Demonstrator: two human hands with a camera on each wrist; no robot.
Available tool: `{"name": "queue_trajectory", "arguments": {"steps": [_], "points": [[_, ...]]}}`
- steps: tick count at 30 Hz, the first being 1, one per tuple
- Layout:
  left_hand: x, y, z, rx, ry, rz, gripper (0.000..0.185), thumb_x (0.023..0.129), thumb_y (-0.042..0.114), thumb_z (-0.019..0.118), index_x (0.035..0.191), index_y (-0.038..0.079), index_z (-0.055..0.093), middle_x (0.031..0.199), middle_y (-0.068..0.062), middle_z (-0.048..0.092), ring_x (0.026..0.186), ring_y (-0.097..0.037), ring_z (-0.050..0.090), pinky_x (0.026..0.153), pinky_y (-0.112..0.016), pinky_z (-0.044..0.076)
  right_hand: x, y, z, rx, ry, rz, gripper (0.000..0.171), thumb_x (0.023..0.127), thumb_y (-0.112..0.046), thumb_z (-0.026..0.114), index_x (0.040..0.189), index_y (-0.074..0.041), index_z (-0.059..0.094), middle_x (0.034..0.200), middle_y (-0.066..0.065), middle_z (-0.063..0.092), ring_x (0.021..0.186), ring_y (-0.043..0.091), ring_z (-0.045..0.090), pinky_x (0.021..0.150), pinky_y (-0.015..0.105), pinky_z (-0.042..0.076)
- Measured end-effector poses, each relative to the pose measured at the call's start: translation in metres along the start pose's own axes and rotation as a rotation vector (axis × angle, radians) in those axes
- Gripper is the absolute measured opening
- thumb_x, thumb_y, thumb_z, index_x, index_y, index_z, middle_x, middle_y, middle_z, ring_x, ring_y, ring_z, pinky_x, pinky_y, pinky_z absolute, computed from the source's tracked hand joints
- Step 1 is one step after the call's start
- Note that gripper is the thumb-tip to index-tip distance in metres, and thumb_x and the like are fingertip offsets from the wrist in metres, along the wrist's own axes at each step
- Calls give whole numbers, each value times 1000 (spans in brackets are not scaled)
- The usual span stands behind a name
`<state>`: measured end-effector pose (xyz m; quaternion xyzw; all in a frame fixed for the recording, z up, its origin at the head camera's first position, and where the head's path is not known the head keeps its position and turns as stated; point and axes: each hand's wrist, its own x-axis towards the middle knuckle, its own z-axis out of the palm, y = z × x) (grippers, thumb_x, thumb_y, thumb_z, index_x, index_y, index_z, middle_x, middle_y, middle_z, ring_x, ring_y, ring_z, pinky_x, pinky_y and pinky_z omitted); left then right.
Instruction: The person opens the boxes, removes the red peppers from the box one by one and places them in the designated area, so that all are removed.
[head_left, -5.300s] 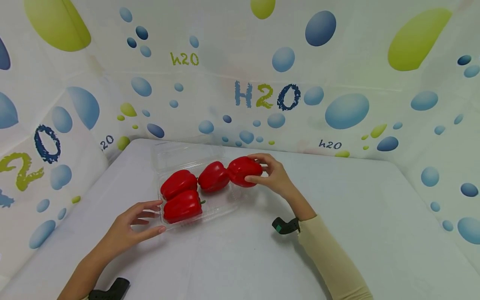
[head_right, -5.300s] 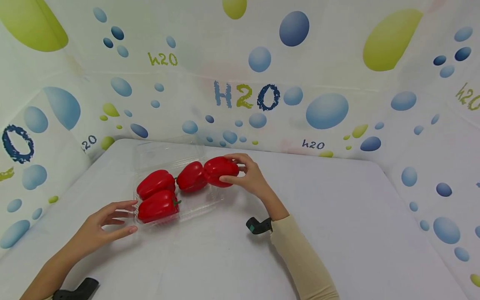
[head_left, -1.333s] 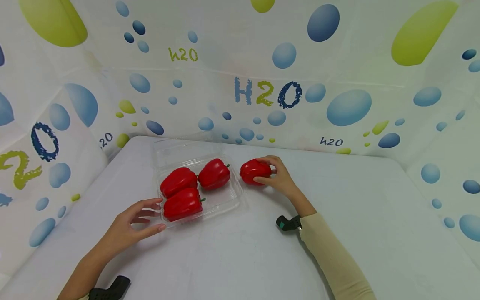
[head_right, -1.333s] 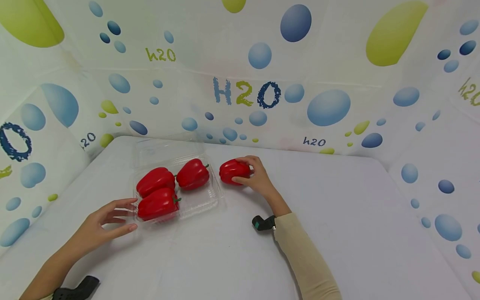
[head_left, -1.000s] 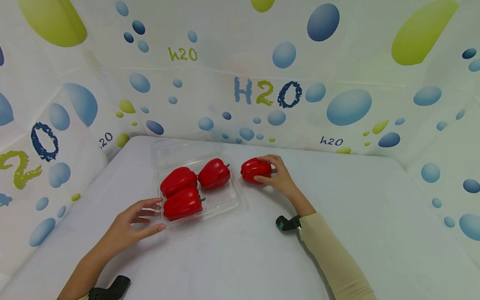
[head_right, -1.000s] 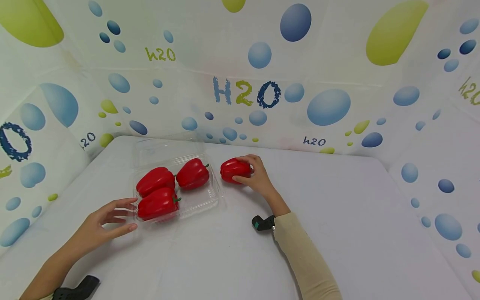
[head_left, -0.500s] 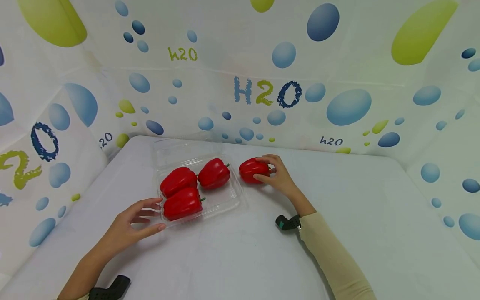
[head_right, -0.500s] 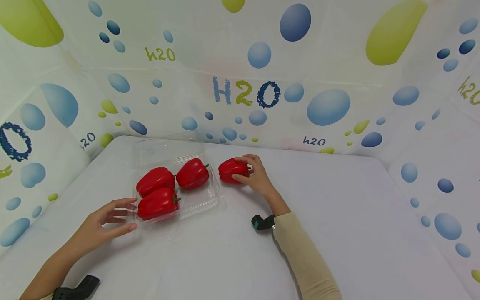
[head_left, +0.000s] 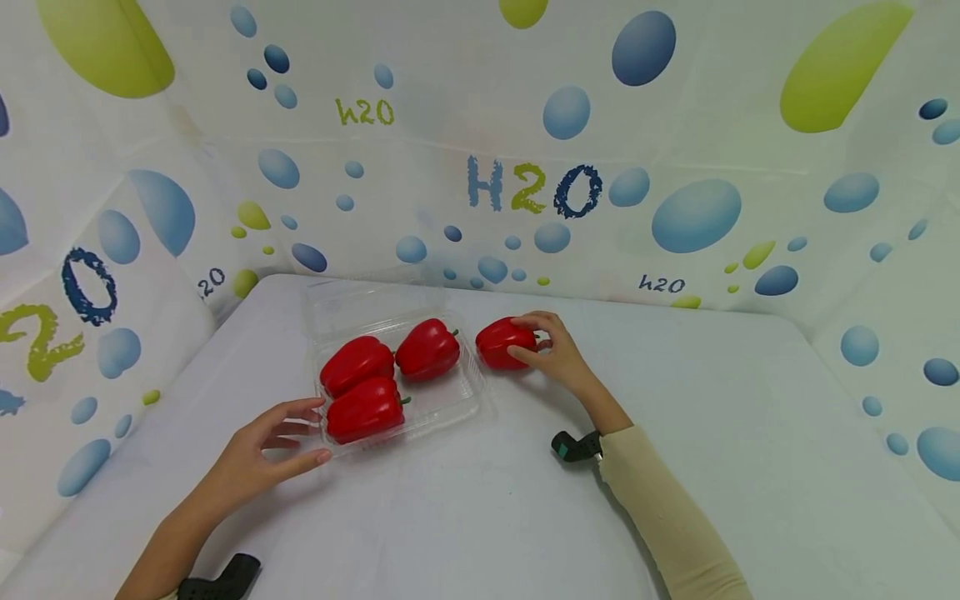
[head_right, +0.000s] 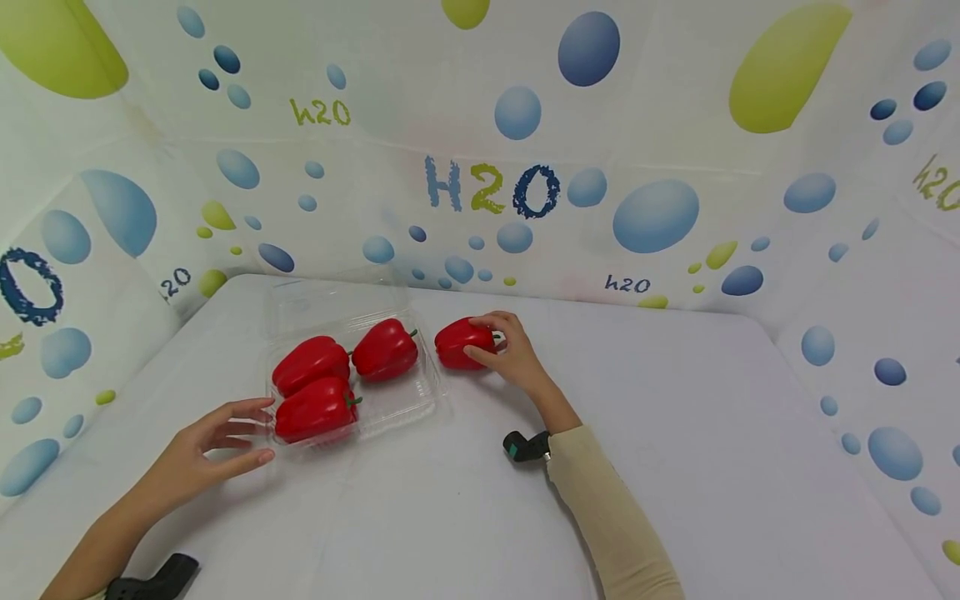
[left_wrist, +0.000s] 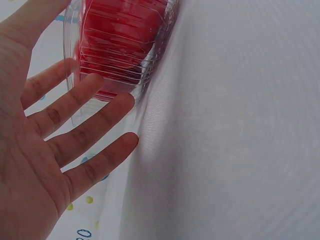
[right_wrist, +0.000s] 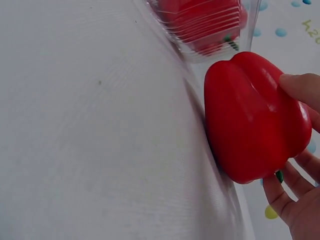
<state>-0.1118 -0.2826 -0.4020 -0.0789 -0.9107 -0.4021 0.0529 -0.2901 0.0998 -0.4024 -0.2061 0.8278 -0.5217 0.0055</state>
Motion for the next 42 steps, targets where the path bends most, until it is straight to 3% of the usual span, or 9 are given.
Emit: {"name": "queue_trajectory", "arguments": {"steps": [4,13,23,32,42], "points": [[0,0,0,1,0,3,65,74,27,78,131,22,48,115,-5,61,95,-4,61,75,-17,51,2,5,-1,-22,15,-20,42,83,-21,69,122,-14,56,134,8,43,118,24,42,84,33,46],[-1,1,-1,16,-1,-8,65,74,29,78,132,22,48,115,-5,60,95,-4,60,75,-17,50,3,3,-4,-10,15,-53,39,85,-20,67,122,-12,57,131,9,46,114,25,43,81,32,46],[-1,2,-1,13,4,3,65,74,28,78,131,20,48,114,-6,61,94,0,59,75,-17,50,3,1,-5,9,16,-36,40,86,-24,66,123,-13,58,132,9,46,120,33,42,87,43,46],[0,1,0,9,0,13,64,74,26,77,131,20,49,113,-5,61,93,3,59,74,-17,51,1,-4,-7,-11,22,-47,39,87,-21,65,124,-13,56,132,9,46,120,35,42,85,32,47],[0,0,0,7,-1,16,65,74,26,78,131,21,48,114,-5,61,94,0,59,75,-17,51,1,-6,-8,18,24,-49,41,87,-22,65,125,-12,55,134,10,46,122,37,40,92,49,44]]}}
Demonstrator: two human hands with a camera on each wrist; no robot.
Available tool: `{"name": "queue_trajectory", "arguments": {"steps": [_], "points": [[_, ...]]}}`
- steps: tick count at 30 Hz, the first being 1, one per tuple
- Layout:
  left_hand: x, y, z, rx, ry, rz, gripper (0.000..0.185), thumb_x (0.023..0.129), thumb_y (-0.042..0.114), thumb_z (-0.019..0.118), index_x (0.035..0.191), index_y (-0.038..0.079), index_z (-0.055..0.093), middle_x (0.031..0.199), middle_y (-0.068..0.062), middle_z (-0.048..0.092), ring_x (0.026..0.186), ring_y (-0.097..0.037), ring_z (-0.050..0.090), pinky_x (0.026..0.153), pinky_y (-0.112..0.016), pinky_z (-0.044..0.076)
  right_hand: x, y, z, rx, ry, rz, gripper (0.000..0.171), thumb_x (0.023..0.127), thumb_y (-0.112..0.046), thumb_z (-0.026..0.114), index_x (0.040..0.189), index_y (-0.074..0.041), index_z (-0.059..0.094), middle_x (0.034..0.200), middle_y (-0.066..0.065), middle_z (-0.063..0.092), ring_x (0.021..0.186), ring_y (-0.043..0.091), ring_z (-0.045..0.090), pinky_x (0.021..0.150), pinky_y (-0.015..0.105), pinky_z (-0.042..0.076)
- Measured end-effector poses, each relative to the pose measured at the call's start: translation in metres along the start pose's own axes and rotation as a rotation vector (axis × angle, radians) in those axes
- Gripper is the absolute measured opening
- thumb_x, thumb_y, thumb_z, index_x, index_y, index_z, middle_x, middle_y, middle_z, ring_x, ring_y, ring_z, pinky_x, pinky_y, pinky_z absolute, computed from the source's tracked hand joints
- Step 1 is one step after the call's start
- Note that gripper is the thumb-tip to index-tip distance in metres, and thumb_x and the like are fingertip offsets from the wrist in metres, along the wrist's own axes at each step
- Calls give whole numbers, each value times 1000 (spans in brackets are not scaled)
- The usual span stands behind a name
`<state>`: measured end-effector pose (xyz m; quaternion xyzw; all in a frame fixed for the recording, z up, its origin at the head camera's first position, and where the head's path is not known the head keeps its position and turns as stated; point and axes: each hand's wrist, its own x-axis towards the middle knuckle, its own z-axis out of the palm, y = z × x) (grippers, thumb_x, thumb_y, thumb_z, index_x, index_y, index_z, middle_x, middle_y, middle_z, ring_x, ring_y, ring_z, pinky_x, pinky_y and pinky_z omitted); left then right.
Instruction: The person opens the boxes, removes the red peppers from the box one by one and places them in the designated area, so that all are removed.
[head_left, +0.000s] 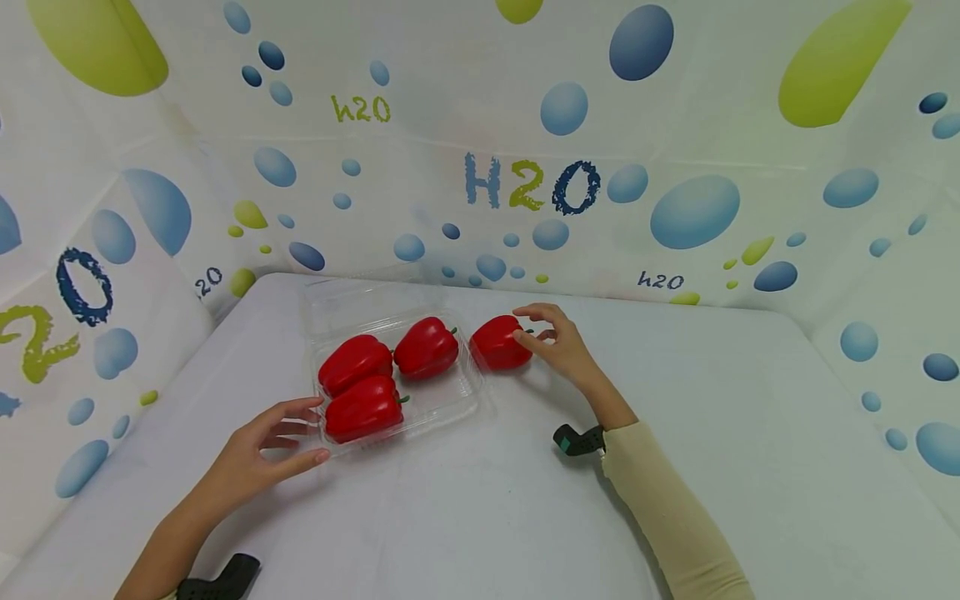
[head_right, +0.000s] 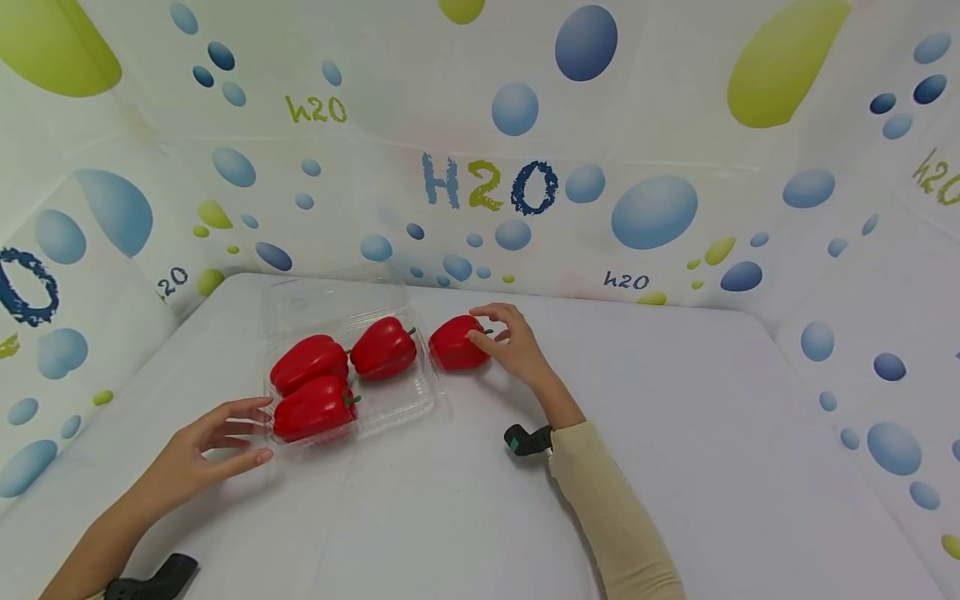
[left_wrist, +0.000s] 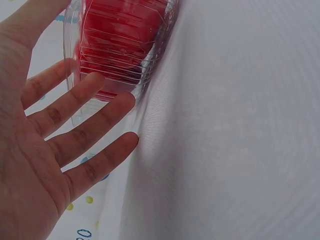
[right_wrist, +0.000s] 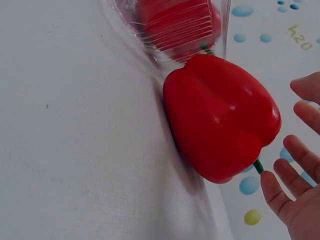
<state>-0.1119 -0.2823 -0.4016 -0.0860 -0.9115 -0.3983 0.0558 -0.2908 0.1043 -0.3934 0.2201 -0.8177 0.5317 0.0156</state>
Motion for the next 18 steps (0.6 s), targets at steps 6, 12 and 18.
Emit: {"name": "queue_trajectory", "arguments": {"steps": [6,12,18], "points": [[-1,2,0,4,-5,-18,66,74,28,77,132,21,47,115,-5,60,96,-10,61,75,-17,50,-1,-3,-1,-21,-3,-7,39,88,-22,64,125,-12,55,132,9,48,122,35,41,90,46,46],[-1,3,-1,7,-9,-22,65,74,28,77,132,20,48,114,-6,60,96,-10,61,74,-17,50,0,-5,-2,-22,3,-40,39,88,-19,63,125,-10,55,131,10,49,121,35,42,87,38,46],[-1,2,-1,4,-11,-19,65,75,27,77,132,19,48,114,-6,61,94,-1,59,74,-16,50,-3,-24,-3,-28,-9,-46,38,89,-12,62,124,-3,54,132,16,48,121,38,41,88,41,46]]}}
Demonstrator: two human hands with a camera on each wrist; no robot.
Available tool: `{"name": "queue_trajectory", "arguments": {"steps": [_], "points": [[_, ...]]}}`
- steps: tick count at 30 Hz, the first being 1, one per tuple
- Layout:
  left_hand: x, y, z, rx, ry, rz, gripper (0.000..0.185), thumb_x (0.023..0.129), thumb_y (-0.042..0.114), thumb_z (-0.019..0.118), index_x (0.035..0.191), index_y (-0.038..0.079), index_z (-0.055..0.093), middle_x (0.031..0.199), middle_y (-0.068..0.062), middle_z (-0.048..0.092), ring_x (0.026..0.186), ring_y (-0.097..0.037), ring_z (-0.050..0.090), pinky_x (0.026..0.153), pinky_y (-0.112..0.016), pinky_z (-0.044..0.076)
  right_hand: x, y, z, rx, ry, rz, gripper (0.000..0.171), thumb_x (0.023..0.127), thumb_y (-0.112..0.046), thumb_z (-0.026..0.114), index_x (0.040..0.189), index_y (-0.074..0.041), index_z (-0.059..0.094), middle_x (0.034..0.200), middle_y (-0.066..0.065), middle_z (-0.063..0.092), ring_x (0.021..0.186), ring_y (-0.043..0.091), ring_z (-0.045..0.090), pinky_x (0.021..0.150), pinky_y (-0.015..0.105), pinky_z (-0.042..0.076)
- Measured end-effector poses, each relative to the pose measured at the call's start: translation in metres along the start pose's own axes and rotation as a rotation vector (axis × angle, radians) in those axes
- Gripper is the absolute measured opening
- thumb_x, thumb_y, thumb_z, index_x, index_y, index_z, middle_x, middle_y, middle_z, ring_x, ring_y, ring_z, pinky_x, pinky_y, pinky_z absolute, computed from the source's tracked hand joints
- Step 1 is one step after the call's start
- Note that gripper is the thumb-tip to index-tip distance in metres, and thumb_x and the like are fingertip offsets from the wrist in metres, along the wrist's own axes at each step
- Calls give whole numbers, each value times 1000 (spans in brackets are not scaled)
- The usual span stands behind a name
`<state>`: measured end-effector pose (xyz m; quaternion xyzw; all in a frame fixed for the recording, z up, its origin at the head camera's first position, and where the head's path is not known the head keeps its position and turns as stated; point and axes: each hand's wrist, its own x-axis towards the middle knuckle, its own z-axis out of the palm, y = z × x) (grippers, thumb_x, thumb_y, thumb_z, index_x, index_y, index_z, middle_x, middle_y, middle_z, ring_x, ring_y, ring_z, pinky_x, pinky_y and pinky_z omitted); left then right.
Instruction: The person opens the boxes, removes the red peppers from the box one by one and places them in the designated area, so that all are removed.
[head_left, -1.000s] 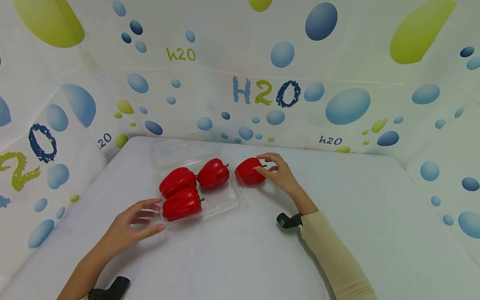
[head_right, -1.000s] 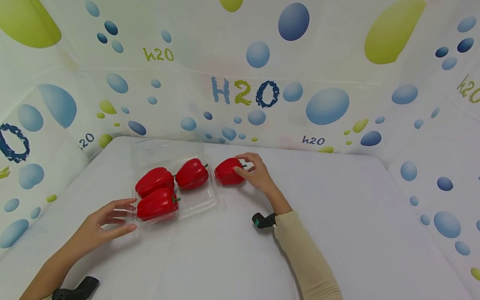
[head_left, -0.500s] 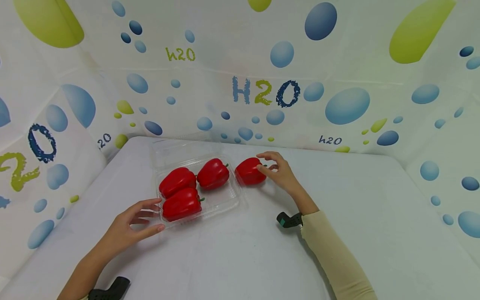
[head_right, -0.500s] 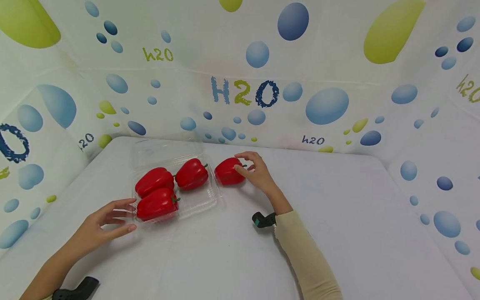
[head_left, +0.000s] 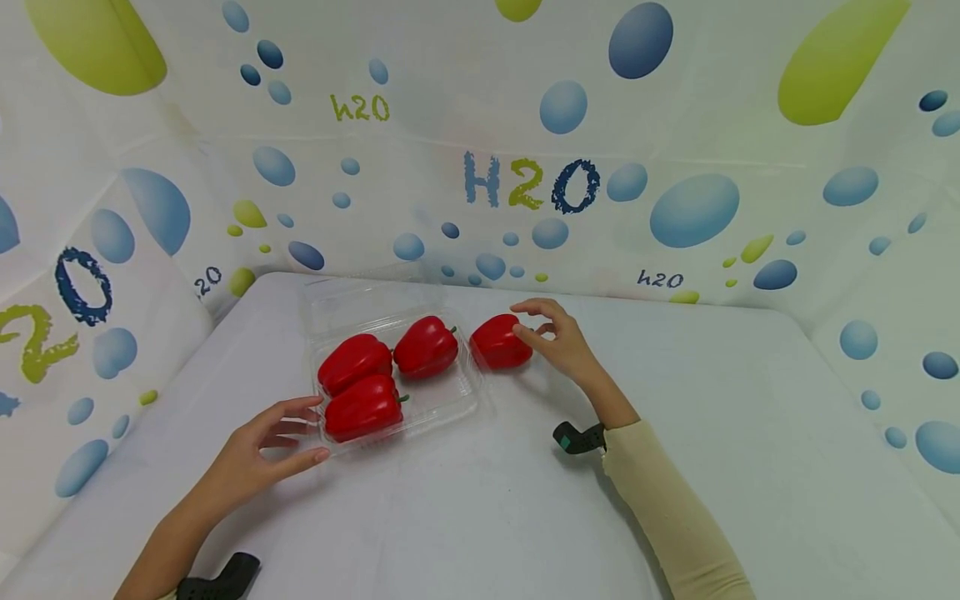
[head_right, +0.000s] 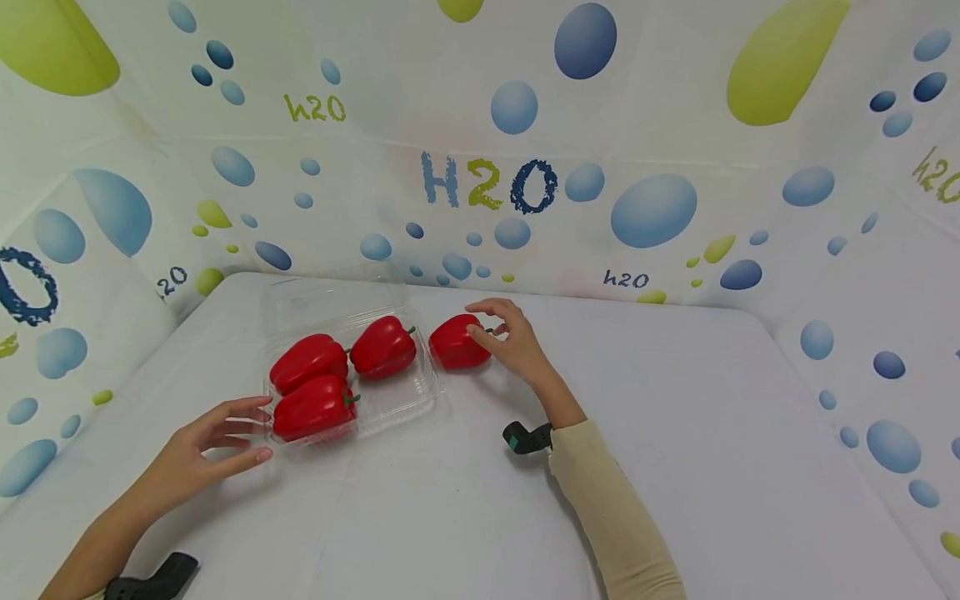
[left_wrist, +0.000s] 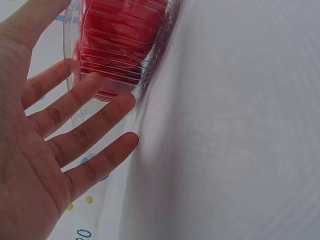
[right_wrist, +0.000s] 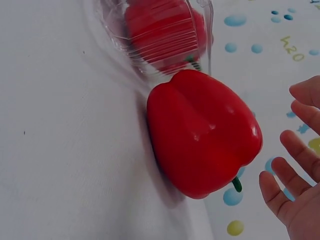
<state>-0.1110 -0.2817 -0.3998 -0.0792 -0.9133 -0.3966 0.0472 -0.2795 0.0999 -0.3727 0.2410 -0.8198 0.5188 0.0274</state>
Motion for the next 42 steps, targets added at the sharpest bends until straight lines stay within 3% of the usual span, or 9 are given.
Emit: {"name": "queue_trajectory", "arguments": {"steps": [5,7,12,19,24,32,42], "points": [[0,0,0,-3,0,3,65,75,27,77,132,20,47,114,-6,61,94,3,58,75,-17,50,-1,-1,0,-25,10,-26,36,89,-16,62,123,-7,55,130,12,50,119,32,43,88,40,48],[0,0,0,-4,0,7,65,75,27,77,132,20,47,114,-6,61,94,3,58,74,-17,51,2,8,1,-25,17,-36,36,88,-19,63,122,-11,56,130,9,50,119,30,44,87,40,48],[1,-1,0,-5,4,19,64,75,26,77,132,20,48,114,-5,61,94,3,58,74,-17,51,2,6,2,0,14,-45,36,87,-18,64,121,-10,57,129,9,50,120,34,43,88,46,47],[0,-2,1,-6,16,27,65,75,26,77,132,22,47,114,-4,61,94,4,58,75,-17,51,1,-2,3,-9,-7,-56,35,87,-12,63,122,-6,57,130,12,50,121,27,42,85,34,46],[0,-3,1,-9,16,33,64,75,25,77,132,22,47,114,-4,61,94,6,57,75,-17,51,-7,-28,4,-24,-24,-65,35,87,-7,61,121,0,55,129,17,49,121,28,43,83,26,45],[0,-3,1,-10,15,35,65,75,24,77,132,21,47,114,-4,61,93,6,57,74,-17,51,-11,-40,8,-31,-36,-97,33,87,-6,61,119,2,55,126,18,51,118,29,44,81,22,45],[1,-3,1,-12,13,37,63,76,24,76,132,21,48,112,-4,61,93,8,56,75,-18,51,-12,-45,12,14,-49,-139,31,86,-1,60,116,6,55,125,22,50,117,33,43,84,42,47]]}}
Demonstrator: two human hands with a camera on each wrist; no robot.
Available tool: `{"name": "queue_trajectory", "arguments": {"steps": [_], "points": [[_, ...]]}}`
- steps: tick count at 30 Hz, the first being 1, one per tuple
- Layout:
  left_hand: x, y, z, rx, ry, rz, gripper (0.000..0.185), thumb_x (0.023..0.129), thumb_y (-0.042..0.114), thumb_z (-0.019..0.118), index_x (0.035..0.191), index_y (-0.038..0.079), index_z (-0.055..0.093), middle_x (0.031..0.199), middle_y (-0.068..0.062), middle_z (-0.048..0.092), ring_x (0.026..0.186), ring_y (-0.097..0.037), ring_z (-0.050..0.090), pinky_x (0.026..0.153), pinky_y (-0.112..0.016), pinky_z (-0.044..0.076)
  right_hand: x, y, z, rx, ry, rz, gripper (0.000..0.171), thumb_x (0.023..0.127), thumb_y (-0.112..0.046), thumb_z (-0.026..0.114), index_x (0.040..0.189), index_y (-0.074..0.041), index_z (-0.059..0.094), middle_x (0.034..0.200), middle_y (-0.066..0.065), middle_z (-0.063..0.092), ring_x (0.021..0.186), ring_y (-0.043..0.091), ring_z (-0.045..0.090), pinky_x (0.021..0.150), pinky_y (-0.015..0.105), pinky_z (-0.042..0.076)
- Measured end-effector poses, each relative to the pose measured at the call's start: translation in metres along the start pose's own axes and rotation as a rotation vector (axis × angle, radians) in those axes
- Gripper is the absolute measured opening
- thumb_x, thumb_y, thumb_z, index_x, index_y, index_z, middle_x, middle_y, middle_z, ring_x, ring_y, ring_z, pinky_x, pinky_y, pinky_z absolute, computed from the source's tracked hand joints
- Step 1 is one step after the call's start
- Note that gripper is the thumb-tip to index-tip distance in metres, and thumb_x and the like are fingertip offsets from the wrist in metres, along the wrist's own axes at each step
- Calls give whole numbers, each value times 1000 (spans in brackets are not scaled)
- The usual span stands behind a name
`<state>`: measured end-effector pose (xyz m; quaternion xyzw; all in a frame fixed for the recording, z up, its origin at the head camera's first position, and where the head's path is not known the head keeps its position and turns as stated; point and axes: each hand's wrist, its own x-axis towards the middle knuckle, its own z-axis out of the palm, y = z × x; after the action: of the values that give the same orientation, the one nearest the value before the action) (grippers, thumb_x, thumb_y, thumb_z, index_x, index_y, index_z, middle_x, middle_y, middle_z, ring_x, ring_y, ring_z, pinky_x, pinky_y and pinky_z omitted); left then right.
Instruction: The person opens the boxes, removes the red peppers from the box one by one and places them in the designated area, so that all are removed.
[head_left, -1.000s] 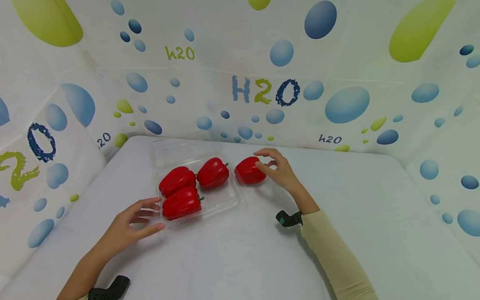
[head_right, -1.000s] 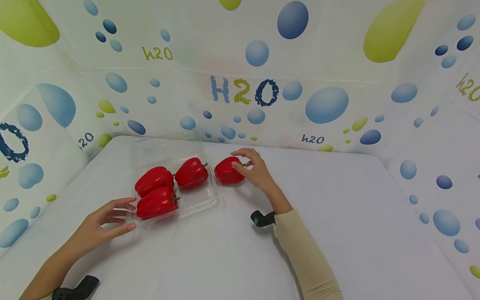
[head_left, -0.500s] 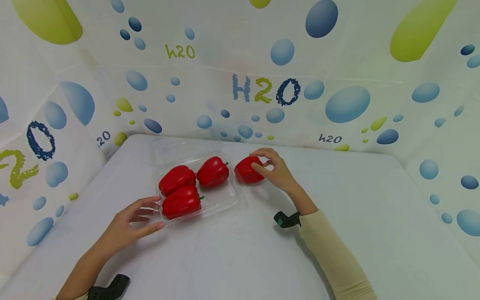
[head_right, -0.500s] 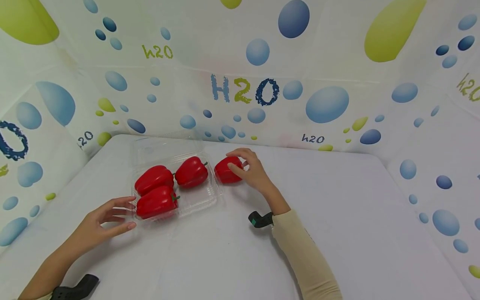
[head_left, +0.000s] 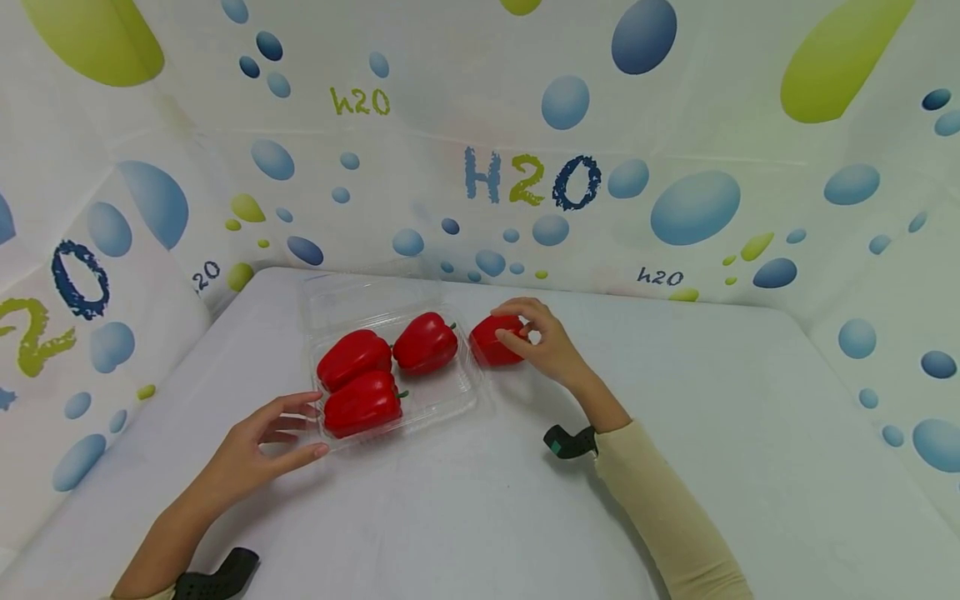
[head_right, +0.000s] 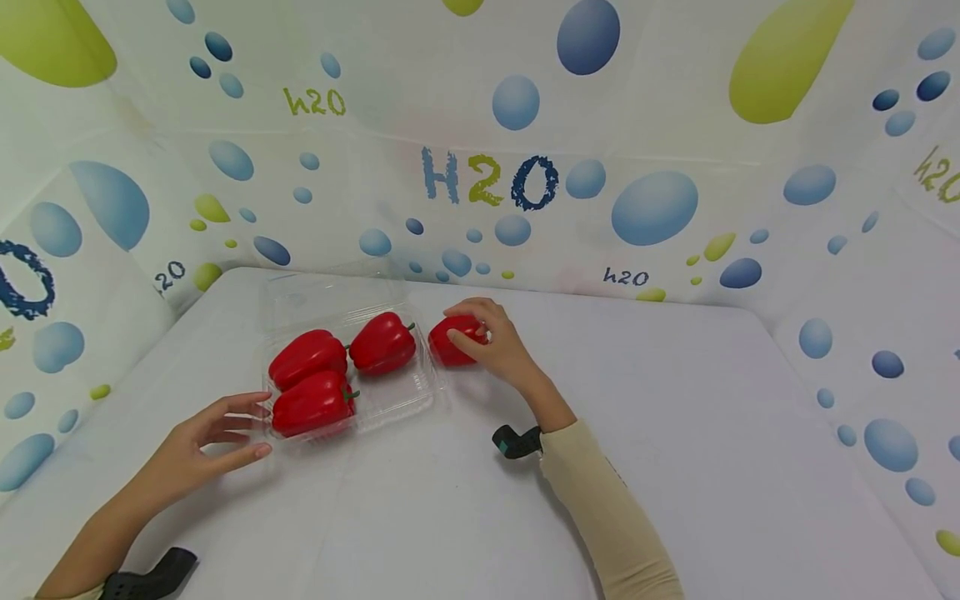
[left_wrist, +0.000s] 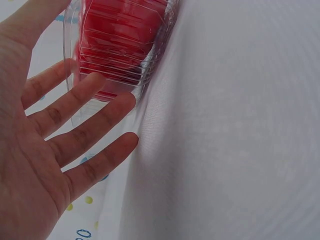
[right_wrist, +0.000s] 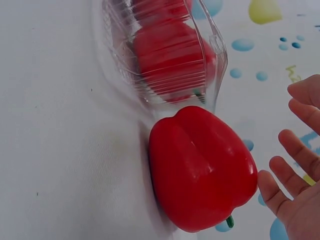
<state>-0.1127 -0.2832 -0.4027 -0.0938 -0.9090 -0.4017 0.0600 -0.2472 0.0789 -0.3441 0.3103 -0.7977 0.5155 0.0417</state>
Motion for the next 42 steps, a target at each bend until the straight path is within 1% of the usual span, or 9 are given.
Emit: {"name": "queue_trajectory", "arguments": {"steps": [7,14,19,22,26,29,34,42], "points": [[0,-1,0,1,-3,-3,64,75,24,77,132,20,48,113,-4,61,93,9,55,75,-17,51,-1,-2,3,5,-6,5,31,86,-1,61,116,4,57,125,21,50,117,32,44,86,48,47],[0,0,-1,2,-8,-8,63,76,24,76,132,20,48,113,-5,61,93,8,56,75,-17,50,0,-2,6,7,-15,-24,31,86,0,61,116,5,56,124,22,49,116,33,44,87,53,47],[0,1,-2,0,-8,0,63,76,24,77,132,19,48,113,-5,61,94,4,58,75,-17,51,0,0,10,-8,-34,-24,32,86,-1,61,117,4,55,124,21,49,116,32,44,88,52,48],[0,1,-1,-3,-3,8,64,75,24,77,132,19,48,113,-6,61,94,5,57,75,-17,51,1,-1,12,-7,-42,-24,32,86,0,61,117,4,56,124,21,49,117,33,44,88,51,48],[0,-1,0,-10,4,14,65,74,24,77,132,19,48,114,-5,61,94,6,57,75,-17,51,2,-3,14,3,-54,-56,32,85,2,61,116,6,56,122,23,49,116,34,45,88,51,49],[0,-2,0,-6,3,10,65,74,25,77,132,19,48,113,-5,61,94,3,58,75,-17,51,2,-4,16,9,-57,-76,32,85,3,61,116,7,56,122,24,50,115,35,45,87,52,48],[0,-1,-1,4,-3,-3,65,74,25,77,132,19,48,113,-5,61,95,-3,60,75,-17,51,2,-6,17,10,-67,-59,32,85,2,61,116,6,56,122,23,49,115,34,45,87,50,49],[1,-4,0,1,11,19,63,75,22,77,131,18,49,112,-5,61,94,2,59,75,-16,50,2,-7,20,24,-75,-46,32,85,3,61,116,6,56,122,23,49,115,39,46,87,51,49]]}}
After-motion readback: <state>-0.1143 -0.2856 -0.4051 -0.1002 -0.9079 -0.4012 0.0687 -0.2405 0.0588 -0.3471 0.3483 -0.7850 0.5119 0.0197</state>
